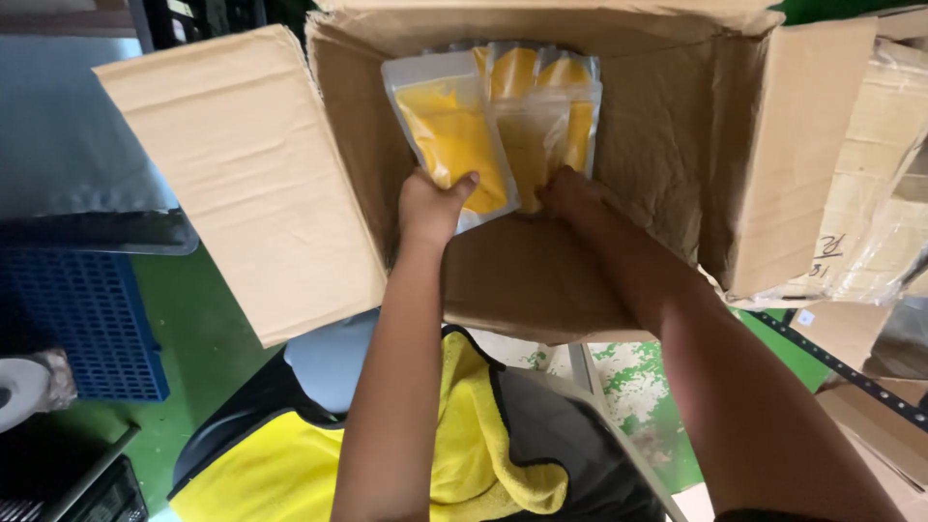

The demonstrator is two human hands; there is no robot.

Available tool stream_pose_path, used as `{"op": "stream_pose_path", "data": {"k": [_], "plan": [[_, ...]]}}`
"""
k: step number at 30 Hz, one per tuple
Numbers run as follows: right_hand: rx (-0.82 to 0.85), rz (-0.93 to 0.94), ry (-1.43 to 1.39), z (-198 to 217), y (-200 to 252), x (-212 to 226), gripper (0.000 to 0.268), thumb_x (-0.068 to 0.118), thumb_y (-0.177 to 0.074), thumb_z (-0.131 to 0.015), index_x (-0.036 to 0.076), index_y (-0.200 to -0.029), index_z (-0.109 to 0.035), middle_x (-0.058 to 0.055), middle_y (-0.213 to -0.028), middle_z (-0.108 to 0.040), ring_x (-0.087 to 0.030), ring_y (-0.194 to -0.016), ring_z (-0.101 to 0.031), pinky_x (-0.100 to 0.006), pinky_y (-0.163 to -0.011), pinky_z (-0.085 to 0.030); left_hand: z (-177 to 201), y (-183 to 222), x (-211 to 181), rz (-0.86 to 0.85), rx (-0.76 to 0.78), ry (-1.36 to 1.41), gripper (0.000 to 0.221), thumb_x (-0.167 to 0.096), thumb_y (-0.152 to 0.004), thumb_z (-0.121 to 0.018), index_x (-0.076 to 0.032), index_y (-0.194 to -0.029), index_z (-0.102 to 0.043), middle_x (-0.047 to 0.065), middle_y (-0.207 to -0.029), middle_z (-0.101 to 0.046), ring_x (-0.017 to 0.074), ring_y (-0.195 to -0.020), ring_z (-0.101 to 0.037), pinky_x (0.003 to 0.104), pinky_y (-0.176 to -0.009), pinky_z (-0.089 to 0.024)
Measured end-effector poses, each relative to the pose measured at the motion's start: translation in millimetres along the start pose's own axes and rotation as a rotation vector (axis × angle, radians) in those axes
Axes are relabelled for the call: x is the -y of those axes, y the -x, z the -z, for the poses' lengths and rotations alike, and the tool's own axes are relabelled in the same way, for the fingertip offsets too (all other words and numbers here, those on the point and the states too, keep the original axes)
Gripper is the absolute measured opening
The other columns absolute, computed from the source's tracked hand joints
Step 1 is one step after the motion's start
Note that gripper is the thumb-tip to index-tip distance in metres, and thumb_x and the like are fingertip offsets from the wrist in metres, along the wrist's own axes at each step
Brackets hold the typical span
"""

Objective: The person takes sealed plastic pouches filled with a yellow food substance from a table and places them into a cardboard box.

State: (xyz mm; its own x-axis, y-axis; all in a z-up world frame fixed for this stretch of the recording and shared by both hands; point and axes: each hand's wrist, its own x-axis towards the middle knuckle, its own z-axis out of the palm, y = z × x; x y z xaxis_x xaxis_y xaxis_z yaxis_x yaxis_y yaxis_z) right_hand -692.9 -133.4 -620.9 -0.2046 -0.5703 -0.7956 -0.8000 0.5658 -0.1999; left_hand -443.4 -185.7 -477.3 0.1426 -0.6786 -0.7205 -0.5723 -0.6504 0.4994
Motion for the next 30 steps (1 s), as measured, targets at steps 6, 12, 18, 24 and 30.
{"op": "stream_pose_path", "data": {"k": [6, 12, 18, 24, 30], "plan": [[-0.984, 0.759, 0.87, -39.5, -74.1, -32.7, 0.009, 0.016, -0.093, -0.056, 0.015, -0.088, -0.064, -0.004, -0.08, -0.052, -0.027, -0.076, -0.055, -0.04, -0.043, -0.044, 6.8, 2.7, -1.8, 0.002, 0.009, -0.056, 0.058, -0.049, -0.073, -0.085, -0.007, -0.11, -0.07, 0.013, -0.101, -0.076, 0.0334, -0.108, -0.071, 0.047, -0.089, -0.058], [0.189, 0.485, 0.548, 15.5, 34.3, 30.3, 0.069, 0.01, -0.09, -0.067, 0.009, -0.154, -0.041, -0.029, -0.168, -0.005, -0.06, -0.148, -0.013, -0.069, -0.097, -0.051, 5.2, 1.1, 3.3, 0.041, 0.058, -0.12, 0.063, -0.05, -0.073, -0.084, -0.006, -0.115, -0.069, 0.013, -0.107, -0.075, 0.0325, -0.114, -0.069, 0.045, -0.094, -0.056], [0.164, 0.254, -0.101, 47.0, 13.1, 82.3, 0.052, 0.043, -0.102, -0.045, 0.005, -0.131, -0.066, -0.02, -0.141, -0.059, -0.044, -0.138, -0.048, -0.065, -0.109, -0.041, 4.8, 6.1, -6.1, 0.026, 0.115, -0.069, 0.063, -0.046, -0.074, -0.082, -0.006, -0.121, -0.069, 0.013, -0.114, -0.075, 0.0314, -0.119, -0.067, 0.045, -0.098, -0.055], [0.504, 0.177, -0.87, 103.8, 49.8, 119.3, 0.04, 0.005, -0.088, -0.074, 0.021, -0.12, -0.056, 0.0, -0.094, -0.06, -0.009, -0.072, -0.059, -0.029, -0.071, -0.057, 1.3, -11.8, 11.8, 0.015, -0.057, 0.262, 0.079, -0.038, -0.064, -0.086, -0.009, -0.127, -0.051, 0.006, -0.119, -0.076, 0.0203, -0.108, -0.075, 0.032, -0.087, -0.059], [0.285, 0.024, -0.938, 49.5, 11.0, 116.2, 0.038, -0.003, -0.083, -0.07, 0.022, -0.108, -0.055, 0.0, -0.107, -0.062, -0.018, -0.08, -0.068, -0.037, -0.067, -0.065, -11.1, -30.4, 34.7, -0.106, -0.159, 0.082, 0.11, -0.025, -0.073, -0.084, -0.008, -0.16, -0.018, 0.028, -0.15, -0.049, 0.0386, -0.138, -0.051, 0.04, -0.114, -0.042]]}}
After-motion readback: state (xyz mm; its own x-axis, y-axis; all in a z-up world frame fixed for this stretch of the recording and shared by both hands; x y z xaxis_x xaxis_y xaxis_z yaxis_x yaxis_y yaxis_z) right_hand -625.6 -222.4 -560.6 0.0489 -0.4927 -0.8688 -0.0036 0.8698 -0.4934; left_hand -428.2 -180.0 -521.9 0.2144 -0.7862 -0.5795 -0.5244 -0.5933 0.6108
